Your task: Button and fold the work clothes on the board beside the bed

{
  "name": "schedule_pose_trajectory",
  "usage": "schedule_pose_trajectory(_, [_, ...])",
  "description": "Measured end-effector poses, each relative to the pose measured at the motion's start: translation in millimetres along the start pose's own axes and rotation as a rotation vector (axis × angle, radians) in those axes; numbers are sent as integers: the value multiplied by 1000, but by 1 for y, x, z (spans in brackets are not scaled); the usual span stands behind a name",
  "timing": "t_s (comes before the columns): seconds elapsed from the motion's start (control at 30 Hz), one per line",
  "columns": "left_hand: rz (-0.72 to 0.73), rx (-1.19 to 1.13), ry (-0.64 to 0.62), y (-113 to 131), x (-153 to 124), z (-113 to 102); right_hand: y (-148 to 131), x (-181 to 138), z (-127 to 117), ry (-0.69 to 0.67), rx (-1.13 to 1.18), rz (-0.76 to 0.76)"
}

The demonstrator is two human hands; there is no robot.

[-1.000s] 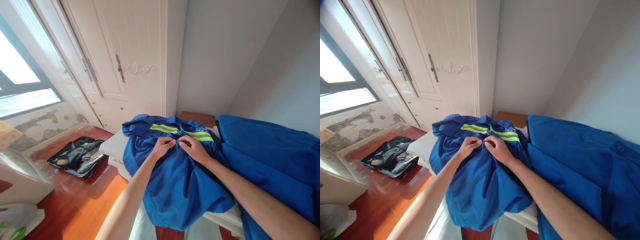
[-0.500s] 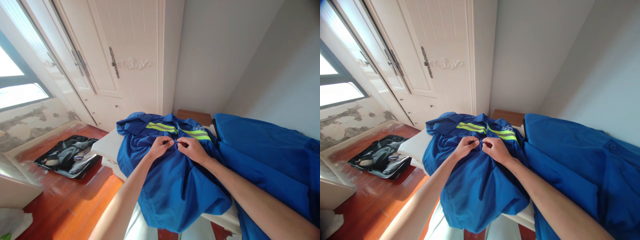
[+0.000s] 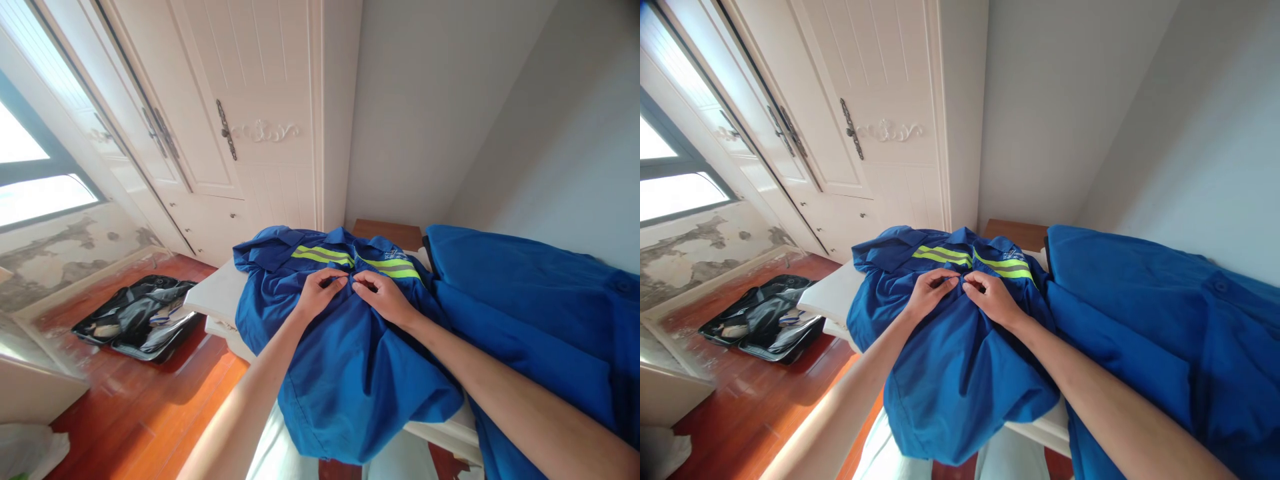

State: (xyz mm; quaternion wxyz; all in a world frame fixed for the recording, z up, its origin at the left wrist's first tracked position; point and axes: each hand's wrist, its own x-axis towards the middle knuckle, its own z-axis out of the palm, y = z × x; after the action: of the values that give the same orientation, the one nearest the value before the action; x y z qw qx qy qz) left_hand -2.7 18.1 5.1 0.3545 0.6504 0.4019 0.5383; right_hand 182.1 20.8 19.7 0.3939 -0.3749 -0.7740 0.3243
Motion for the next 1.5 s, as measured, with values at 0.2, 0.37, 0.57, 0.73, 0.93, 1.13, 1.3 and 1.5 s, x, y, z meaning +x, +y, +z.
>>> schedule_pose_trajectory(0.2, [1, 98, -58, 6, -7, 1, 1, 0, 2, 60, -6, 28])
schedule_pose_trajectory(0.37, [-31, 127, -93, 6, -7, 1, 3, 1, 2, 75, -13, 41])
schedule_pose_trajectory(0.57, [-64, 152, -166, 10, -7, 0, 5, 4, 0, 70, 33, 64])
schedule_pose_trajectory(0.73, [-40, 139, -155, 5, -4, 0, 2, 4, -2, 46, -38, 41])
schedule_pose_trajectory(0.93, [-30, 151, -159, 1, -3, 1, 0, 3, -2, 55, -92, 22])
schedule_pose_trajectory(1.13, [-20, 158, -172, -1, -2, 1, -1, 3, -1, 62, -114, 10])
schedule_pose_trajectory(1.3, [-14, 150, -177, -1, -2, 1, -1, 4, 0, 57, -141, -1])
schedule_pose_trajectory(1.5, [-49, 127, -183, 2, -3, 1, -1, 5, 3, 55, -107, -3])
